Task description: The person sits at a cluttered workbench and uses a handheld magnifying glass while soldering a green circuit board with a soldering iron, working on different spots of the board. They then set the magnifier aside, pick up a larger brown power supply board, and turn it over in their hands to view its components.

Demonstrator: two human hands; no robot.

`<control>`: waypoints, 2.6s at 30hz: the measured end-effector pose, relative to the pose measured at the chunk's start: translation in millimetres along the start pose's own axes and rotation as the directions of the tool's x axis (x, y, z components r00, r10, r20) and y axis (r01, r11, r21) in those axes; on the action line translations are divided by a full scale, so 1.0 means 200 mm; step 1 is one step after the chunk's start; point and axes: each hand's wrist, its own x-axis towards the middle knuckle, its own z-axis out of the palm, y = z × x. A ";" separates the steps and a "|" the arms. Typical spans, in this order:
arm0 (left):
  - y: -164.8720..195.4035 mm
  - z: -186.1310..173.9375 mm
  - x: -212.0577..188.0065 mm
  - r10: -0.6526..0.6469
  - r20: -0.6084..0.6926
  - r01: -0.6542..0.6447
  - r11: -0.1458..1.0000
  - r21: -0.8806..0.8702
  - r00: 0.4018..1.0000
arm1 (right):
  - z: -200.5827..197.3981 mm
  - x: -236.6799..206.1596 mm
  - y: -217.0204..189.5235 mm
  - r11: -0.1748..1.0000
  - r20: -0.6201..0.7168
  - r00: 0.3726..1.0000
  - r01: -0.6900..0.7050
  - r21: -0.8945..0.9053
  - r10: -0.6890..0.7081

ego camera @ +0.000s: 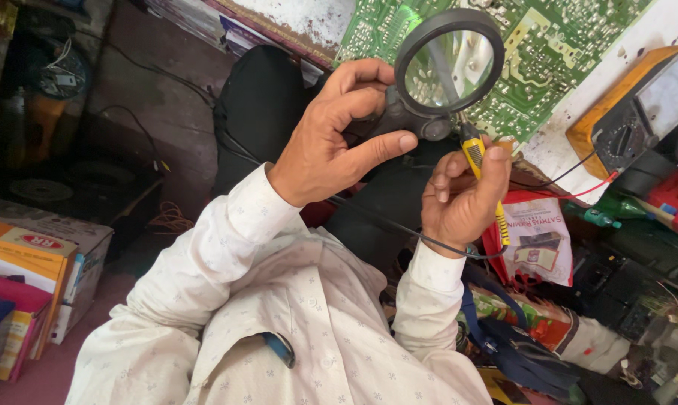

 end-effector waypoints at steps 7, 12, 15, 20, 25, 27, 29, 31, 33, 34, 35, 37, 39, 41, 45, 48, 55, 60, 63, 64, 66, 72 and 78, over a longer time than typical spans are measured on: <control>-0.01 0.01 -0.01 0.013 -0.003 -0.013 1.000 0.010 1.000 | 0.00 -0.01 -0.01 0.999 0.053 0.998 0.031 -0.029 -0.029; -0.02 0.02 0.00 0.021 -0.006 -0.021 1.000 0.008 1.000 | 0.01 -0.02 -0.02 0.998 0.040 0.999 0.026 -0.052 -0.024; 0.00 0.02 0.00 0.013 -0.005 -0.013 0.999 0.031 1.000 | 0.01 -0.03 -0.01 0.995 0.064 0.994 0.091 -0.046 -0.088; 0.05 0.01 0.02 -0.011 0.029 0.008 0.993 0.115 1.000 | -0.15 -0.01 -0.12 0.903 0.033 0.905 0.425 -0.067 -0.424; 0.12 0.03 0.05 -0.132 0.048 0.132 0.991 0.012 0.990 | -0.50 -0.01 -0.46 0.763 -0.042 0.803 0.548 -0.343 -0.595; 0.15 0.02 0.07 -0.117 0.037 0.115 0.992 0.047 0.992 | -0.59 -0.01 -0.51 0.704 -0.015 0.801 0.517 -0.487 -0.598; 0.16 0.01 0.08 -0.121 0.025 0.120 0.992 0.039 0.992 | -0.65 -0.02 -0.52 0.631 0.059 0.833 0.461 -0.624 -0.550; 0.16 0.02 0.09 -0.123 0.015 0.123 0.992 0.010 0.992 | -0.67 -0.03 -0.49 0.618 0.068 0.860 0.415 -0.668 -0.505; 0.16 0.02 0.08 -0.124 0.013 0.124 0.992 -0.003 0.992 | -0.68 -0.03 -0.47 0.619 0.071 0.884 0.380 -0.687 -0.463; 0.15 0.02 0.08 -0.123 0.012 0.123 0.992 -0.002 0.992 | -0.69 -0.02 -0.46 0.630 0.069 0.892 0.368 -0.684 -0.447; 0.15 0.03 0.08 -0.122 0.013 0.122 0.992 0.015 0.992 | -0.69 -0.02 -0.46 0.641 0.067 0.901 0.357 -0.679 -0.429; 0.15 0.03 0.08 -0.126 0.011 0.125 0.991 0.035 0.992 | -0.69 0.00 -0.45 0.623 0.103 0.897 0.378 -0.685 -0.431; 0.15 0.04 0.08 -0.137 0.004 0.137 0.990 0.027 0.991 | -0.69 0.02 -0.45 0.616 0.118 0.896 0.385 -0.687 -0.428; 0.15 0.04 0.08 -0.150 -0.002 0.150 0.989 0.002 0.989 | -0.68 0.02 -0.46 0.622 0.113 0.901 0.376 -0.687 -0.419; 0.14 0.04 0.08 -0.139 0.005 0.139 0.990 0.022 0.990 | -0.67 0.02 -0.46 0.622 0.100 0.907 0.358 -0.696 -0.409; 0.14 0.05 0.08 -0.133 0.004 0.133 0.991 0.006 0.991 | -0.67 0.03 -0.46 0.621 0.098 0.909 0.352 -0.700 -0.405; 0.14 0.05 0.09 -0.136 -0.006 0.136 0.990 -0.028 0.991 | -0.67 0.03 -0.46 0.616 0.113 0.903 0.371 -0.695 -0.415; 0.11 0.04 0.08 -0.143 0.001 0.143 0.989 -0.048 0.990 | -0.66 0.04 -0.46 0.615 0.124 0.900 0.380 -0.691 -0.417; 0.10 0.03 0.07 -0.126 0.017 0.126 0.992 -0.008 0.992 | -0.65 0.04 -0.46 0.617 0.123 0.887 0.402 -0.677 -0.444; 0.10 0.03 0.07 -0.126 0.020 0.126 0.992 -0.001 0.992 | -0.64 0.04 -0.46 0.615 0.114 0.883 0.404 -0.677 -0.455; 0.11 0.03 0.07 -0.140 0.015 0.140 0.990 -0.008 0.990 | -0.64 0.03 -0.46 0.637 0.078 0.877 0.403 -0.657 -0.474; 0.12 0.03 0.09 -0.087 0.021 0.086 0.996 0.035 0.996 | -0.67 0.01 -0.43 0.890 -0.140 0.891 0.394 -0.231 -0.431; 0.07 0.01 0.08 0.052 0.041 -0.059 0.982 0.180 0.998 | -0.56 0.01 -0.33 0.955 0.019 0.989 0.134 0.266 -0.144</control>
